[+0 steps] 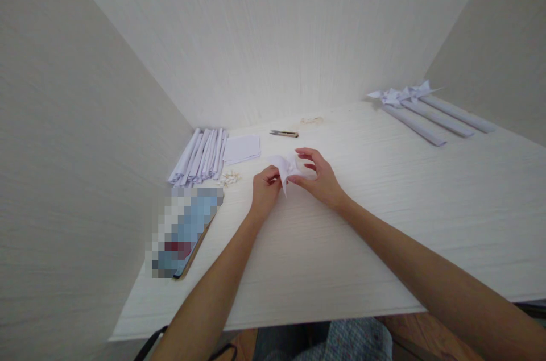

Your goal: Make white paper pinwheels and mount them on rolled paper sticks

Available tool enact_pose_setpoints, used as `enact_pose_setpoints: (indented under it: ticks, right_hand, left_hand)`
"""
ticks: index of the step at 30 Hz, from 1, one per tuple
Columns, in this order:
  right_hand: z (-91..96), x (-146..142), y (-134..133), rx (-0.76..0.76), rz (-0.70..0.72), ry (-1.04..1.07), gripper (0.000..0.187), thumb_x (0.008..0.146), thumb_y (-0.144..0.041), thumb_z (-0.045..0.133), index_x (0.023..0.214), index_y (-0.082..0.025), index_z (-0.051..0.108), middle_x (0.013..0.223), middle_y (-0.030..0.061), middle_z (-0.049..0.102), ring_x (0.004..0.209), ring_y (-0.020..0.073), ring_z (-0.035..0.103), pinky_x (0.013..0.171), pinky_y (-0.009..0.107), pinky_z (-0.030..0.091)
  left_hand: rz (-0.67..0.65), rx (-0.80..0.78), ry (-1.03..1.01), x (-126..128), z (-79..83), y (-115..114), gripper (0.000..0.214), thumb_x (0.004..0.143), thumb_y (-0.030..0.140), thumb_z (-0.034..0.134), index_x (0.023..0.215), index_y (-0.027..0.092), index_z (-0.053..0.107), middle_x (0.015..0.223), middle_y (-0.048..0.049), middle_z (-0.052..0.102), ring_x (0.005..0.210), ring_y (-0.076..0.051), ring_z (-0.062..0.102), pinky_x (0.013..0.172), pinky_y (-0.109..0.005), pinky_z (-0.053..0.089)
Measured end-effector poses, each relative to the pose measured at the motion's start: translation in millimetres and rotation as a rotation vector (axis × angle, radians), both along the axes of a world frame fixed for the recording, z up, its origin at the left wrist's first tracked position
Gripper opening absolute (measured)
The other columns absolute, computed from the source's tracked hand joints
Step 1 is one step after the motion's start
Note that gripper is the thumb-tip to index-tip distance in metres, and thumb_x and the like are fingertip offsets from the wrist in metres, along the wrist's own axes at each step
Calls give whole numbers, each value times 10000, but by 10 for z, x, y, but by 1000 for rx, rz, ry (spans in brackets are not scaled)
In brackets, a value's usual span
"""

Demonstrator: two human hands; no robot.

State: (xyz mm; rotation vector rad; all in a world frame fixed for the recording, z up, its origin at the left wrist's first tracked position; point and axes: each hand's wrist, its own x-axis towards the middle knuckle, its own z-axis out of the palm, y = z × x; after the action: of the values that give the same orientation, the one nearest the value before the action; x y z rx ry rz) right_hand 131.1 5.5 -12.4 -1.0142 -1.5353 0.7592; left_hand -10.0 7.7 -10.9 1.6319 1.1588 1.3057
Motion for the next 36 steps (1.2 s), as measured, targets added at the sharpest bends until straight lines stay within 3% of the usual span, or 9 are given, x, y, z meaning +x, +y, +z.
enact_pose_setpoints:
  ticks: [17, 28, 36]
  right_hand:
    - [14, 16, -36, 94, 64, -61, 452, 635, -231, 620, 1051, -240, 444, 1161, 84, 473, 1059, 214, 464, 839, 395, 403]
    - [11, 3, -29, 146, 70, -110, 476, 634, -222, 603, 1073, -235, 419, 1151, 94, 466, 1069, 221, 451, 846, 401, 398]
    - [1, 2, -25, 135, 74, -110, 497, 625, -189, 605, 1080, -237, 411, 1161, 96, 457, 1070, 221, 449, 842, 401, 399]
  left_hand:
    - [173, -78, -32, 40, 19, -6, 146, 571, 74, 529, 541, 147, 652, 616, 6, 626, 576, -107, 556, 547, -216, 448]
    - [133, 7, 49, 18, -3, -29, 139, 625, 165, 541, 568, 152, 668, 647, -9, 615, 600, -123, 552, 506, -211, 432]
    - [79, 10, -35, 30, 19, -44, 144, 623, 108, 509, 610, 149, 646, 635, 11, 576, 576, -91, 509, 494, -182, 411]
